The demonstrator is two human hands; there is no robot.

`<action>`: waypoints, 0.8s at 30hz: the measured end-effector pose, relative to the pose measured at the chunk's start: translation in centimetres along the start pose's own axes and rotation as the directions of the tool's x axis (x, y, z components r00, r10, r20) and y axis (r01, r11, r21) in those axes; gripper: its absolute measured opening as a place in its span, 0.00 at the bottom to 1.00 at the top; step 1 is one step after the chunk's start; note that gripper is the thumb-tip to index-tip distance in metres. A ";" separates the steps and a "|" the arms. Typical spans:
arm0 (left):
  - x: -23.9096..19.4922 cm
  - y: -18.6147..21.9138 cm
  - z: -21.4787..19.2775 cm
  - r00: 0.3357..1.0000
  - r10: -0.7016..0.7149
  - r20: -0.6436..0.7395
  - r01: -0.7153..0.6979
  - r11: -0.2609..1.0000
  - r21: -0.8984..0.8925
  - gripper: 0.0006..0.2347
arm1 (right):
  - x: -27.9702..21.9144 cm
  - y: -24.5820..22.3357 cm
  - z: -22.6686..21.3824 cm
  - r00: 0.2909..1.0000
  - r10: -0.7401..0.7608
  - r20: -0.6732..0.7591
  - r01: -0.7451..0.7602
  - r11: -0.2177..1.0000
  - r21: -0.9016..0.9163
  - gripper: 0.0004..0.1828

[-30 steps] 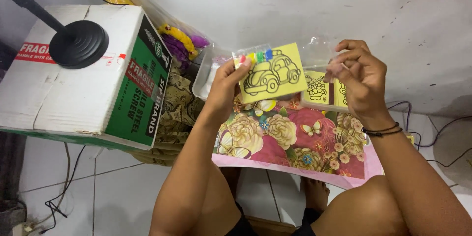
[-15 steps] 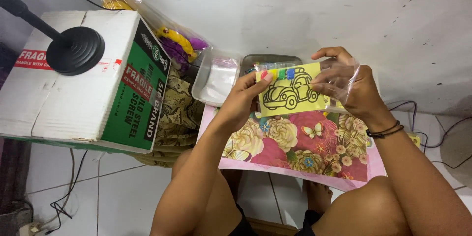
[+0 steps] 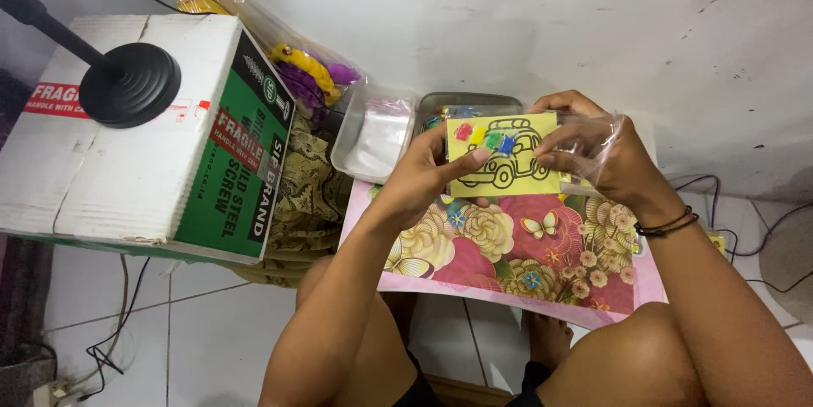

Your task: The person sits on the floor and packs small yellow cards with black drawings into clear plastic bags. They also add small colorful plastic pieces into the bags. The person places the filled bags on the floor next to them.

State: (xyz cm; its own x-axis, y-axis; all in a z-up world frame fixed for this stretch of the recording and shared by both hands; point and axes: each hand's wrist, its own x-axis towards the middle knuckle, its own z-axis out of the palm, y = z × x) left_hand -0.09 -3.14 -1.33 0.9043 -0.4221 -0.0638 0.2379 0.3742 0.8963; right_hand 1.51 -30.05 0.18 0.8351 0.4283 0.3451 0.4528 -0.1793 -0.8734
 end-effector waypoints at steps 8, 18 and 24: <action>-0.5 0.8 0.6 1.000 0.009 0.015 -0.009 1.000 -0.002 0.16 | -0.4 -0.4 0.3 0.997 -0.016 0.072 0.021 0.998 -0.065 0.07; 0.0 -0.5 -0.4 0.999 0.033 0.005 -0.033 0.999 0.012 0.16 | -0.1 -0.7 1.4 0.997 0.029 0.077 -0.033 0.998 0.055 0.10; -0.9 0.8 1.0 0.996 0.085 0.020 -0.085 0.996 0.033 0.20 | -0.2 1.4 0.3 0.997 0.021 0.071 -0.020 1.000 -0.018 0.08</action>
State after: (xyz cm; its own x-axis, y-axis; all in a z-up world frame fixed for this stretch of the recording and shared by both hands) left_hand -1.04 -3.29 -0.08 0.9140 -0.4052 0.0209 0.1481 0.3812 0.9126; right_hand 1.84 -30.08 -1.20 0.8204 0.4861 0.3011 0.4416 -0.2042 -0.8737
